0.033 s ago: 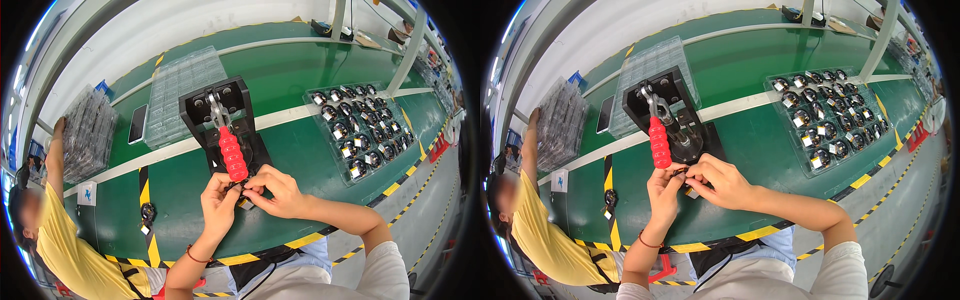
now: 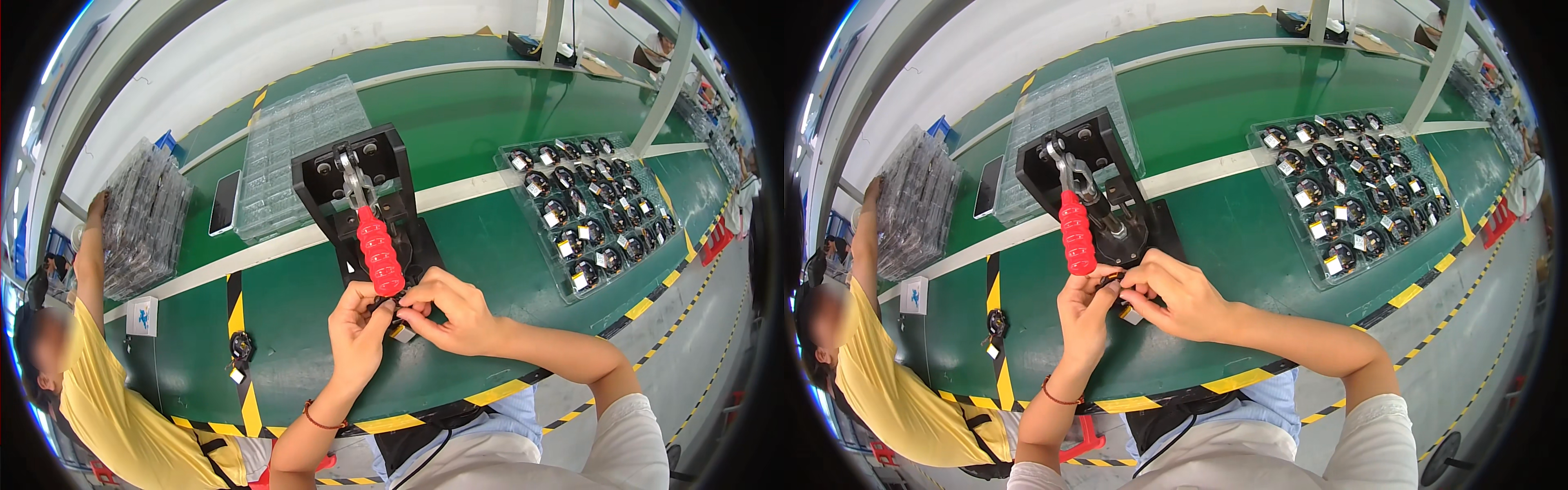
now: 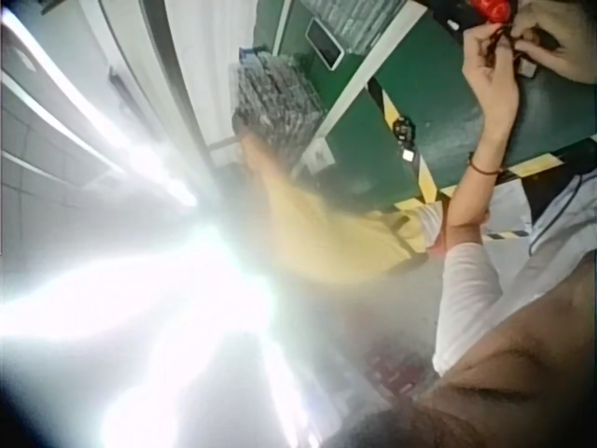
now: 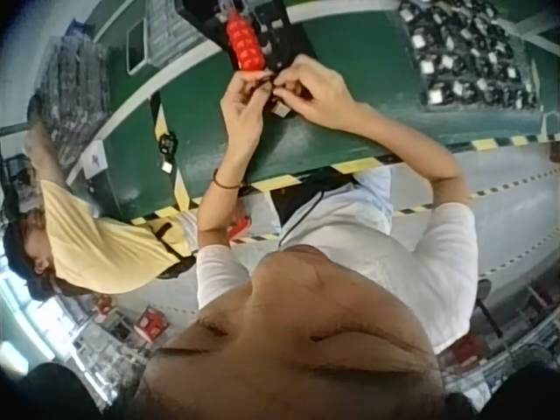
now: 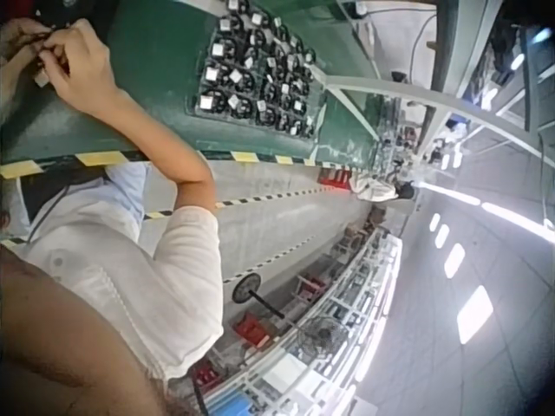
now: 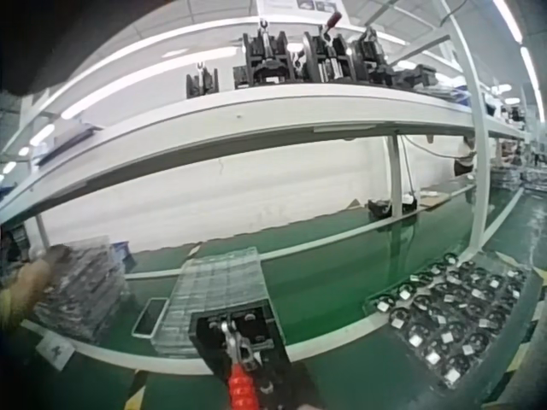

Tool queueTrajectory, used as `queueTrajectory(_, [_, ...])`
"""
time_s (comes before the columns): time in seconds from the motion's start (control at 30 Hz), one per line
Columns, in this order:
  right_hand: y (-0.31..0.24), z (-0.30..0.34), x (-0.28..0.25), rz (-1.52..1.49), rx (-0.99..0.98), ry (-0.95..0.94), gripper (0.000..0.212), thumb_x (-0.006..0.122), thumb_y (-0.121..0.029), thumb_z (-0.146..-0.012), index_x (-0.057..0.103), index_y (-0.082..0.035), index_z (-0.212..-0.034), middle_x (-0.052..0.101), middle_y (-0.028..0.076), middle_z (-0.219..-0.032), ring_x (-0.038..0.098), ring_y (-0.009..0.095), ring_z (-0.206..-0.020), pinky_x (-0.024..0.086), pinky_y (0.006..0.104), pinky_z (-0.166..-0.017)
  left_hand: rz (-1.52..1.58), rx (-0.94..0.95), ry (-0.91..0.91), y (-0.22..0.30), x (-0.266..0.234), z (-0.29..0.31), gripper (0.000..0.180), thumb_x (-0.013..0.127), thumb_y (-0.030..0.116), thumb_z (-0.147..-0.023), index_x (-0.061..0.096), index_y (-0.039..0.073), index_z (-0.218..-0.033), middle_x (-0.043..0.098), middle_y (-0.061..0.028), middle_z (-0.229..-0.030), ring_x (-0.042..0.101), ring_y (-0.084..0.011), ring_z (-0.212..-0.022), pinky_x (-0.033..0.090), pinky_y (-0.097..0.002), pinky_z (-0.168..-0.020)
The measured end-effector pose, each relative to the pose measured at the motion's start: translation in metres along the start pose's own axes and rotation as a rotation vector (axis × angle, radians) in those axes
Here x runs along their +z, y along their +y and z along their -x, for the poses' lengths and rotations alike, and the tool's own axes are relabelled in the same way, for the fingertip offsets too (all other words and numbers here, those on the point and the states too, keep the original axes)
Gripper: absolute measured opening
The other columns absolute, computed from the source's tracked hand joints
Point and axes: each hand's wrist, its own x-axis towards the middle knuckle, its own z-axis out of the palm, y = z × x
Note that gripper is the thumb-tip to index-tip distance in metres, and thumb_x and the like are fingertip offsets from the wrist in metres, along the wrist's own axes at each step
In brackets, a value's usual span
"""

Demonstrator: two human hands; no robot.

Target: Assembling electronic components using a manual press tool on a production line.

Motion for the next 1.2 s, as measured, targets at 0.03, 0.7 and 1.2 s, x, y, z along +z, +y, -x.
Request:
queueTrajectory(0.03, [0.001,0.0,0.0,-0.001,0.002,0.0,0.025,0.074,0.003,-0.074,0.06,-0.002,-0.094,0.056,0.007,-0.077,0.057,0.012,-0.06,0.047,0.023,-0.051,-0.006,-0.023,0.013,0.001,0.002,-0.001,0.012,0.055,-0.004,-0.089,0.057,0.0,-0.101,0.065,-0.0061,-0.1,0.059,-0.0078,-0.091,0.045,-0.0222,-0.081])
queueTrajectory(0.7, [0.003,-0.012,-0.019,0.157,-0.278,0.085,0.045,0.068,0.002,-0.072,0.053,-0.003,-0.114,0.051,0.019,-0.116,0.057,0.031,-0.094,0.05,0.0365,-0.077,-0.079,0.02,0.079,-0.004,-0.005,-0.004,0.008,0.054,-0.003,-0.09,0.055,0.001,-0.097,0.062,-0.0029,-0.09,0.057,-0.0068,-0.083,0.045,-0.0206,-0.075])
queueTrajectory(1.2, [-0.001,-0.125,-0.014,0.535,-0.79,0.085,0.039,0.074,-0.036,-0.061,0.051,-0.005,-0.071,0.053,0.006,-0.079,0.05,0.021,-0.069,0.043,0.0315,-0.061,0.087,-0.124,0.268,-0.019,-0.016,-0.02,0.011,0.049,0.001,-0.088,0.058,0.005,-0.093,0.06,-0.0002,-0.081,0.056,-0.0066,-0.069,0.045,-0.0193,-0.061])
